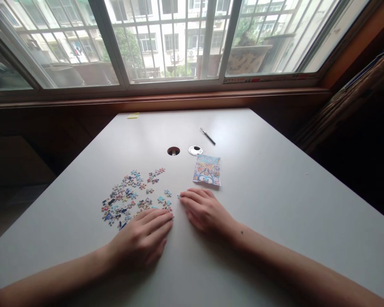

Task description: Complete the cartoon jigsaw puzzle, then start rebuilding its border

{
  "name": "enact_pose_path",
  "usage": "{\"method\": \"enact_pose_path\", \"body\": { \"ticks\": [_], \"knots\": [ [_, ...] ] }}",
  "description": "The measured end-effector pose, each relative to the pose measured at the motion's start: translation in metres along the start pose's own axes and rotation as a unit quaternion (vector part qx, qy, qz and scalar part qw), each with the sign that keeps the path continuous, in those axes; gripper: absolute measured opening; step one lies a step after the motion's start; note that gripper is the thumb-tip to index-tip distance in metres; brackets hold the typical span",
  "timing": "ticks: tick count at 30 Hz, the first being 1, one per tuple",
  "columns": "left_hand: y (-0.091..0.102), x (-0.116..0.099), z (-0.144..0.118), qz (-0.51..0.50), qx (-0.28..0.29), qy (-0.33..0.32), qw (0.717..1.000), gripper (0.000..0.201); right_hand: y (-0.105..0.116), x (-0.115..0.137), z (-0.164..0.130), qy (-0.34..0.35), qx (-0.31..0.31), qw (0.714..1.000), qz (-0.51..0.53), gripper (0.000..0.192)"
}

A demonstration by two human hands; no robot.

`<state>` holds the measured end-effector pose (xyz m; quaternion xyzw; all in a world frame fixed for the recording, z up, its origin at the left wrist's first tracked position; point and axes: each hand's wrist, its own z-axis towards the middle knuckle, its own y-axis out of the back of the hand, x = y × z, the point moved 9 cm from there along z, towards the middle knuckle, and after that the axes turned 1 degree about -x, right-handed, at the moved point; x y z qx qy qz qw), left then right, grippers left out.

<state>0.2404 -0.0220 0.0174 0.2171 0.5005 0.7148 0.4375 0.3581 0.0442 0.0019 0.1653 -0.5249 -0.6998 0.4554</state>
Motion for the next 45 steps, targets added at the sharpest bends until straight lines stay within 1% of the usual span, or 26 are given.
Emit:
{"method": "enact_pose_path", "body": {
  "ticks": [3, 5, 9, 11, 12, 13, 14, 15, 16, 17, 18, 19, 21, 24, 31, 33, 34, 35, 37, 38, 39, 41, 45],
  "knots": [
    [0.004, 0.009, -0.005, 0.015, -0.029, 0.013, 0.999, 0.034, 0.009, -0.008, -0.002, -0.015, -0.038, 0.999, -0.01, 0.02],
    [0.006, 0.015, -0.008, 0.027, -0.045, 0.024, 0.998, 0.033, 0.015, -0.015, -0.003, -0.033, -0.048, 0.997, -0.044, 0.014],
    [0.008, 0.015, -0.01, 0.049, -0.065, 0.037, 0.996, 0.03, 0.021, -0.03, -0.005, -0.096, -0.038, 0.984, -0.143, 0.017],
    [0.012, 0.012, -0.01, 0.055, -0.083, 0.039, 0.994, 0.028, 0.023, -0.033, -0.007, -0.129, -0.038, 0.973, -0.186, 0.012],
    [0.015, 0.009, -0.01, 0.052, -0.091, 0.031, 0.994, 0.026, 0.025, -0.032, -0.008, -0.139, -0.047, 0.969, -0.197, 0.013],
    [0.016, 0.004, -0.01, 0.044, -0.092, 0.013, 0.995, 0.022, 0.027, -0.029, -0.008, -0.137, -0.06, 0.969, -0.195, 0.019],
    [0.017, -0.003, -0.01, 0.031, -0.085, -0.02, 0.996, 0.017, 0.027, -0.023, -0.008, -0.121, -0.065, 0.975, -0.175, 0.026],
    [0.015, -0.013, -0.01, 0.012, -0.068, -0.066, 0.995, 0.012, 0.023, -0.015, -0.007, -0.089, -0.058, 0.985, -0.138, 0.03],
    [0.013, -0.023, -0.012, -0.007, -0.043, -0.116, 0.992, 0.009, 0.018, -0.005, -0.006, -0.044, -0.035, 0.994, -0.089, 0.03],
    [0.009, -0.032, -0.013, -0.024, -0.016, -0.161, 0.987, 0.011, 0.01, 0.006, -0.005, 0.004, 0.002, 0.999, -0.038, 0.026],
    [0.006, -0.039, -0.015, -0.035, 0.009, -0.191, 0.981, 0.015, 0.003, 0.016, -0.005, 0.042, 0.04, 0.998, 0.004, 0.022],
    [0.004, -0.042, -0.016, -0.041, 0.026, -0.206, 0.977, 0.017, -0.002, 0.022, -0.006, 0.063, 0.071, 0.995, 0.034, 0.019],
    [0.002, -0.042, -0.014, -0.038, 0.036, -0.204, 0.978, 0.019, -0.006, 0.025, -0.005, 0.065, 0.096, 0.991, 0.06, 0.016],
    [0.003, -0.039, -0.012, -0.036, 0.029, -0.193, 0.98, 0.021, -0.005, 0.021, -0.002, 0.047, 0.088, 0.992, 0.07, 0.017],
    [0.005, -0.041, -0.012, -0.036, 0.024, -0.192, 0.98, 0.019, -0.007, 0.019, -0.003, 0.049, 0.089, 0.993, 0.067, 0.016],
    [0.006, -0.035, -0.011, -0.009, 0.001, -0.165, 0.986, 0.014, -0.006, 0.019, -0.003, 0.049, 0.087, 0.993, 0.064, 0.016],
    [0.008, -0.027, -0.01, 0.012, -0.017, -0.131, 0.991, 0.012, -0.005, 0.02, -0.003, 0.05, 0.084, 0.993, 0.063, 0.016],
    [0.01, -0.017, -0.009, 0.035, -0.036, -0.087, 0.995, 0.012, -0.004, 0.02, -0.003, 0.051, 0.082, 0.993, 0.061, 0.017],
    [0.012, 0.004, -0.008, 0.075, -0.055, 0.012, 0.996, 0.025, -0.003, 0.019, -0.003, 0.05, 0.079, 0.994, 0.059, 0.017],
    [0.011, 0.014, -0.008, 0.087, -0.05, 0.05, 0.994, 0.035, -0.003, 0.019, -0.003, 0.049, 0.078, 0.994, 0.058, 0.017],
    [0.008, 0.02, -0.008, 0.091, -0.037, 0.074, 0.992, 0.046, -0.003, 0.018, -0.003, 0.047, 0.077, 0.994, 0.058, 0.017],
    [0.002, 0.028, -0.009, 0.088, -0.005, 0.097, 0.991, 0.061, -0.003, 0.017, -0.004, 0.044, 0.073, 0.995, 0.057, 0.017],
    [-0.006, 0.035, -0.011, 0.068, 0.038, 0.118, 0.99, 0.067, -0.002, 0.017, -0.004, 0.044, 0.067, 0.995, 0.06, 0.022]
  ]
}}
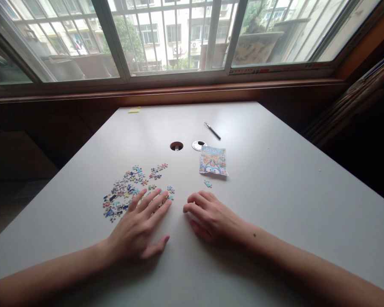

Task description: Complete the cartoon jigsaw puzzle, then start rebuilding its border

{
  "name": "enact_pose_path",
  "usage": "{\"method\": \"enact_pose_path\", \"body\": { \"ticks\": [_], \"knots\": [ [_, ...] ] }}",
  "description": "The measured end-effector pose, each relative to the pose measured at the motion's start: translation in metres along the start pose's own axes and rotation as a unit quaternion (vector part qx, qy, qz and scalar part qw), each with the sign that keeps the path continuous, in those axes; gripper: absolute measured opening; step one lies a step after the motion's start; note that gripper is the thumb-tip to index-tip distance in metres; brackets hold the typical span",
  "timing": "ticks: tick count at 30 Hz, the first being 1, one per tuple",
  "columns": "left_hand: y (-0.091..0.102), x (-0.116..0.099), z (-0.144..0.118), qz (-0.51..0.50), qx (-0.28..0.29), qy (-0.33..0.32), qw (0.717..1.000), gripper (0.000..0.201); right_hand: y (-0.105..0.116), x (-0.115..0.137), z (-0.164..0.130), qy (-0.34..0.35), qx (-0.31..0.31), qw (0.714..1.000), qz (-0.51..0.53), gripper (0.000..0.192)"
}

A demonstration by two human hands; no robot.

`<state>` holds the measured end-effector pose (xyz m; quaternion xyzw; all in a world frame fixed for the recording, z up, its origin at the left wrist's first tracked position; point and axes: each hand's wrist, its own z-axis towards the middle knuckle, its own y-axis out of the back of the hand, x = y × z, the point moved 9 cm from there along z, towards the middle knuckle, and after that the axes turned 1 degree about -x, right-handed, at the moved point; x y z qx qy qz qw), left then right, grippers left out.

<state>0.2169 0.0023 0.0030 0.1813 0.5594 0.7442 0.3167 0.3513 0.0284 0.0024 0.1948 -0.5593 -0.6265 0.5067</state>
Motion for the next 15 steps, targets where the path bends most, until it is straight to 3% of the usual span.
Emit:
{"method": "enact_pose_path", "body": {
  "ticks": [5, 8, 11, 15],
  "knots": [
    [-0.002, -0.013, 0.0, -0.044, 0.017, -0.073, 0.996, 0.059, 0.004, 0.002, 0.0, 0.012, -0.018, 1.0, 0.002, 0.036],
    [0.001, -0.021, -0.001, -0.06, -0.001, -0.113, 0.992, 0.051, 0.005, 0.005, 0.0, 0.035, -0.016, 0.999, 0.002, 0.05],
    [0.01, -0.021, -0.002, -0.059, -0.052, -0.109, 0.991, 0.038, 0.002, 0.007, 0.0, 0.045, 0.005, 0.999, 0.002, 0.053],
    [0.017, -0.02, -0.004, -0.053, -0.096, -0.089, 0.99, 0.018, 0.0, 0.009, -0.001, 0.044, 0.012, 0.999, -0.016, 0.041]
  ]
}}
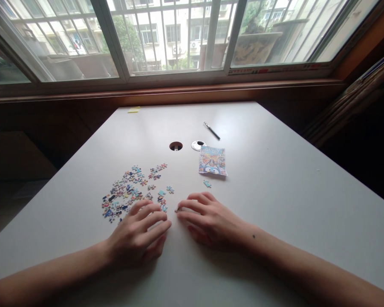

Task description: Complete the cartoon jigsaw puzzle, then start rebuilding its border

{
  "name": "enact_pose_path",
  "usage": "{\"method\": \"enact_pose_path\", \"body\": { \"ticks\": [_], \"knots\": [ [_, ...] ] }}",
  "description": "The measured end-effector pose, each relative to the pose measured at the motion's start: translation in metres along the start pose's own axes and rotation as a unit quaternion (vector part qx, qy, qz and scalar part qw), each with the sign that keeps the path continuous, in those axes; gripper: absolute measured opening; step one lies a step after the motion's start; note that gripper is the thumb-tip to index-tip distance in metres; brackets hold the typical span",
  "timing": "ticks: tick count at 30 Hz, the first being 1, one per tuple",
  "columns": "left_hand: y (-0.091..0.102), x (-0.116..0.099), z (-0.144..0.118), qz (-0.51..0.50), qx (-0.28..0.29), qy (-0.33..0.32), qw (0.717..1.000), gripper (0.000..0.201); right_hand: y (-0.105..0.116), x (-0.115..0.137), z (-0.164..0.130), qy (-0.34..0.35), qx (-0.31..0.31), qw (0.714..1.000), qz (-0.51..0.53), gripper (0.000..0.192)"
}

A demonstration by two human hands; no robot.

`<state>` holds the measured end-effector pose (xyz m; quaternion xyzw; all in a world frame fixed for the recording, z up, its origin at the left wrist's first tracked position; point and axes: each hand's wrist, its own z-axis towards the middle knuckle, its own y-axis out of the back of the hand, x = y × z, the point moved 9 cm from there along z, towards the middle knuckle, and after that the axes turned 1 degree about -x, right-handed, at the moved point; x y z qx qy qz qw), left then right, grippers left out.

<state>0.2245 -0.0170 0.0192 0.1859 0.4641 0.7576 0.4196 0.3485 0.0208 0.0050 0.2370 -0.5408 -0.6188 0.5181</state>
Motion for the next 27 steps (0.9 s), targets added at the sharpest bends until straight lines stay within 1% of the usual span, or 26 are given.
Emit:
{"method": "enact_pose_path", "body": {
  "ticks": [3, 6, 8, 10, 12, 14, 17, 19, 23, 27],
  "knots": [
    [-0.001, -0.003, -0.001, 0.011, 0.004, -0.013, 1.0, 0.005, 0.004, -0.007, -0.001, -0.044, -0.036, 0.998, -0.028, 0.025],
    [0.0, -0.002, 0.0, 0.021, 0.001, -0.012, 1.0, 0.007, 0.011, -0.025, -0.005, -0.126, -0.081, 0.985, -0.086, 0.013],
    [0.003, 0.004, 0.0, 0.039, -0.016, 0.015, 0.999, 0.006, 0.017, -0.037, -0.01, -0.174, -0.106, 0.97, -0.136, 0.011],
    [0.004, 0.016, -0.001, 0.07, -0.022, 0.067, 0.995, 0.015, 0.023, -0.047, -0.014, -0.209, -0.124, 0.953, -0.18, 0.01],
    [0.002, 0.026, -0.003, 0.095, -0.01, 0.115, 0.989, 0.03, 0.026, -0.054, -0.018, -0.232, -0.134, 0.939, -0.213, 0.009],
    [-0.002, 0.032, -0.004, 0.101, 0.01, 0.136, 0.985, 0.04, 0.026, -0.056, -0.019, -0.243, -0.136, 0.933, -0.228, 0.01],
    [-0.006, 0.034, -0.005, 0.097, 0.035, 0.143, 0.984, 0.041, 0.027, -0.052, -0.018, -0.235, -0.145, 0.935, -0.223, 0.014],
    [-0.007, 0.034, -0.005, 0.093, 0.043, 0.147, 0.984, 0.04, 0.027, -0.045, -0.015, -0.211, -0.15, 0.945, -0.199, 0.013],
    [-0.008, 0.034, -0.004, 0.085, 0.05, 0.148, 0.984, 0.043, 0.023, -0.03, -0.006, -0.126, -0.126, 0.977, -0.116, 0.009],
    [-0.011, 0.035, -0.005, 0.072, 0.057, 0.144, 0.985, 0.047, 0.02, -0.017, -0.001, -0.055, -0.109, 0.991, -0.055, 0.014]
  ]
}}
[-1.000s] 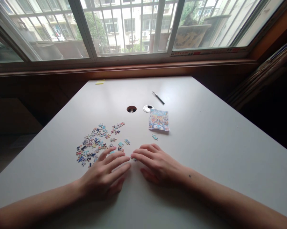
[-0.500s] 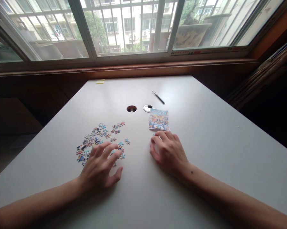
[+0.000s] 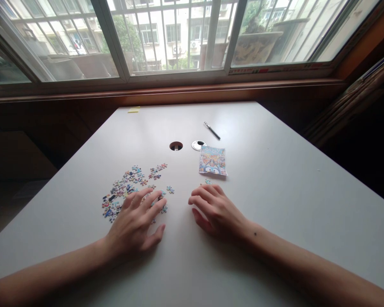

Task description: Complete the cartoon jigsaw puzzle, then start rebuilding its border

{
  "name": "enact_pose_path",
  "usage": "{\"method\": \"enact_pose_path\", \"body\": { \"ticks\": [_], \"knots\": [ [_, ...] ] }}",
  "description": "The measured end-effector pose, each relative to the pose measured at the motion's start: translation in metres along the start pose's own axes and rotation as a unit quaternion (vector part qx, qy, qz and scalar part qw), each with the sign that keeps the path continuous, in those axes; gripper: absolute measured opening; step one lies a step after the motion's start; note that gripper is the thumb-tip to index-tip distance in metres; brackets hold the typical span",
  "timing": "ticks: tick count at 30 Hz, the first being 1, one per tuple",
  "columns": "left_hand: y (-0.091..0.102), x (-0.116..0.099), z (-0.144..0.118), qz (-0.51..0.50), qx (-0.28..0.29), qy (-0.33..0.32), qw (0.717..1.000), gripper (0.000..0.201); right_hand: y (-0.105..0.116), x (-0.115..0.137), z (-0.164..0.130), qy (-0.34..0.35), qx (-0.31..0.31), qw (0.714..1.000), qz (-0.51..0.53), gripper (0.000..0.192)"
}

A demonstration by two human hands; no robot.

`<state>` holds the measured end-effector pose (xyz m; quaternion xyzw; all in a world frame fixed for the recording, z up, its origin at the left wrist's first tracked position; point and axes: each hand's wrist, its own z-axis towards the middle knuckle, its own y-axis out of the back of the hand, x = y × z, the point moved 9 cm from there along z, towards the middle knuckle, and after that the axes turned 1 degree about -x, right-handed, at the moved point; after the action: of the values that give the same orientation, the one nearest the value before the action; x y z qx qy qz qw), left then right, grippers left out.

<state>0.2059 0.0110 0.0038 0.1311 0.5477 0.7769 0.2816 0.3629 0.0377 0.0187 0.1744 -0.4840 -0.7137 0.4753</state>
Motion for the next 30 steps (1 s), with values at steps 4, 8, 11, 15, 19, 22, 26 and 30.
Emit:
{"method": "enact_pose_path", "body": {
  "ticks": [4, 8, 11, 15, 19, 22, 26, 30],
  "knots": [
    [-0.004, -0.01, 0.001, -0.032, 0.019, -0.063, 0.997, 0.039, -0.006, 0.01, -0.001, 0.036, 0.026, 0.999, 0.024, 0.029],
    [-0.006, -0.021, 0.0, -0.056, 0.031, -0.126, 0.99, 0.038, -0.016, 0.016, -0.004, 0.065, 0.065, 0.996, 0.0, 0.044],
    [-0.004, -0.024, -0.001, -0.059, 0.024, -0.143, 0.988, 0.04, -0.013, 0.012, -0.003, 0.05, 0.045, 0.998, 0.015, 0.031],
    [-0.001, -0.025, -0.002, -0.063, 0.017, -0.149, 0.987, 0.035, -0.009, -0.001, -0.002, -0.004, 0.017, 0.998, 0.053, 0.011],
    [0.001, -0.024, -0.001, -0.067, 0.005, -0.139, 0.988, 0.031, -0.012, -0.011, -0.005, -0.041, 0.022, 0.998, 0.049, 0.024],
    [0.002, -0.024, -0.002, -0.069, -0.003, -0.138, 0.988, 0.031, -0.011, -0.019, -0.007, -0.065, 0.012, 0.996, 0.051, 0.022],
    [0.004, -0.023, -0.002, -0.08, -0.013, -0.136, 0.987, 0.03, -0.004, -0.043, -0.01, -0.14, -0.025, 0.987, 0.076, 0.017],
    [0.004, -0.021, -0.003, -0.085, -0.023, -0.131, 0.987, 0.027, -0.001, -0.069, -0.017, -0.235, -0.045, 0.968, 0.072, 0.014]
  ]
}}
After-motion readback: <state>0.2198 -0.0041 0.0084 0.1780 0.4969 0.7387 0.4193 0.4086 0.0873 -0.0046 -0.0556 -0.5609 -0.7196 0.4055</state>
